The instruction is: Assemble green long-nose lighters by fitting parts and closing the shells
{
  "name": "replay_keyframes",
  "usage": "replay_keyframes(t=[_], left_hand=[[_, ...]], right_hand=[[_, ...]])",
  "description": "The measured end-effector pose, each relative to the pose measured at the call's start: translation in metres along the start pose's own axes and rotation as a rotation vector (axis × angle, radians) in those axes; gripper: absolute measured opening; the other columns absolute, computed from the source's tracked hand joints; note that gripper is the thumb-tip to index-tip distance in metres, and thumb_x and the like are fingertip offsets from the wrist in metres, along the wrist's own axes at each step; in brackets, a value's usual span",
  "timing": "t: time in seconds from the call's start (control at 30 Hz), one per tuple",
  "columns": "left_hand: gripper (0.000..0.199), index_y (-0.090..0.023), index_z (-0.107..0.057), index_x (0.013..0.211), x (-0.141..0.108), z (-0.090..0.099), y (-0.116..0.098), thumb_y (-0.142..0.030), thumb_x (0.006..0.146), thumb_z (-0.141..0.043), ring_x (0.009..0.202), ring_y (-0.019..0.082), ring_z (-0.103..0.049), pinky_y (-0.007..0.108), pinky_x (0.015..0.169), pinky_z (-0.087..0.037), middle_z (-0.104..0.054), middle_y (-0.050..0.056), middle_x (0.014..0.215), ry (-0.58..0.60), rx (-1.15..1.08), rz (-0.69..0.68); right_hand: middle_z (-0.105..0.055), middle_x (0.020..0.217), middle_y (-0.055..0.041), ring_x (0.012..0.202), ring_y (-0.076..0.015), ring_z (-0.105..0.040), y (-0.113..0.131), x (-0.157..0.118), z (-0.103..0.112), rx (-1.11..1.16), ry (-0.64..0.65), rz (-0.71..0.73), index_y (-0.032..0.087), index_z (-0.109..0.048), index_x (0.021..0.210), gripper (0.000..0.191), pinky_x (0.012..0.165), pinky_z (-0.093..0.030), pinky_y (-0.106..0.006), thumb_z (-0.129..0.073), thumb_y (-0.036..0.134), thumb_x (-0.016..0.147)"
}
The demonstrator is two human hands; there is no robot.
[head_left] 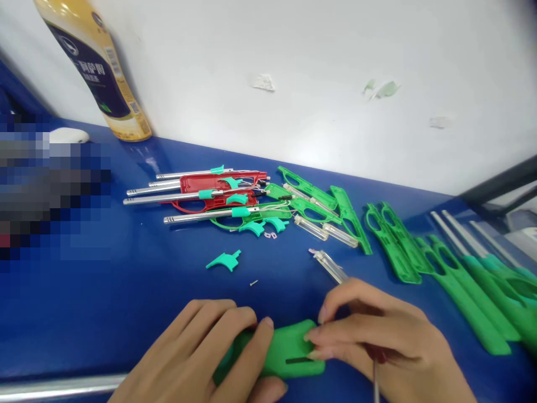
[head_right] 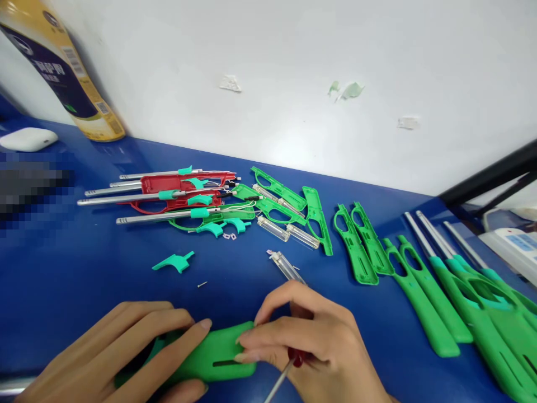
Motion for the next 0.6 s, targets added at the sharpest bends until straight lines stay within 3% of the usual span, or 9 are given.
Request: replay_keyframes(t=[0.27, 0.43, 0.6], left_hand=[[0.028, -0.022, -0.069, 0.118, 0.001, -0.001, -0.001, -0.031, 0.117, -0.043, 0.097, 0.02, -0.067, 0.039, 0.091, -0.048, -0.073, 0.0, 0.103, -0.025, 0.026, -0.009], [0.028, -0.023, -0.069, 0.119, 0.001, -0.002, -0.002, -0.032, 0.116, -0.043, 0.097, 0.021, -0.067, 0.039, 0.092, -0.048, -0.074, 0.001, 0.102, -0.023, 0.025, 0.021], [0.028, -0.023, -0.069, 0.119, -0.002, -0.002, -0.003, -0.031, 0.116, -0.043, 0.098, 0.021, -0.068, 0.039, 0.093, -0.05, -0.074, 0.002, 0.103, -0.015, 0.027, 0.018]], right_hand=[[-0.079, 0.12, -0.0001, 0.066, -0.0078, -0.075, -0.01, -0.011, 0.004, 0.015, 0.092, 0.082, 0.042, -0.08, 0.127, 0.045, 0.062, -0.064, -0.017, -0.074, 0.01, 0.097], [-0.081, 0.124, -0.0006, 0.06, -0.0077, -0.073, -0.01, -0.013, 0.006, -0.089, 0.125, 0.125, 0.041, -0.08, 0.127, 0.04, 0.056, -0.062, -0.017, -0.074, 0.014, 0.098], [-0.084, 0.119, -0.0005, 0.078, -0.0155, -0.083, -0.002, -0.012, 0.005, -0.267, 0.03, 0.163, 0.04, -0.082, 0.124, 0.034, 0.069, -0.067, -0.021, -0.076, 0.022, 0.096]])
Point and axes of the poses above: each hand's wrist, its own x-axis towards the middle knuckle, its own z-axis out of the back of the hand, y = z × x, the point moved 1 cm from there along x, towards the middle knuckle
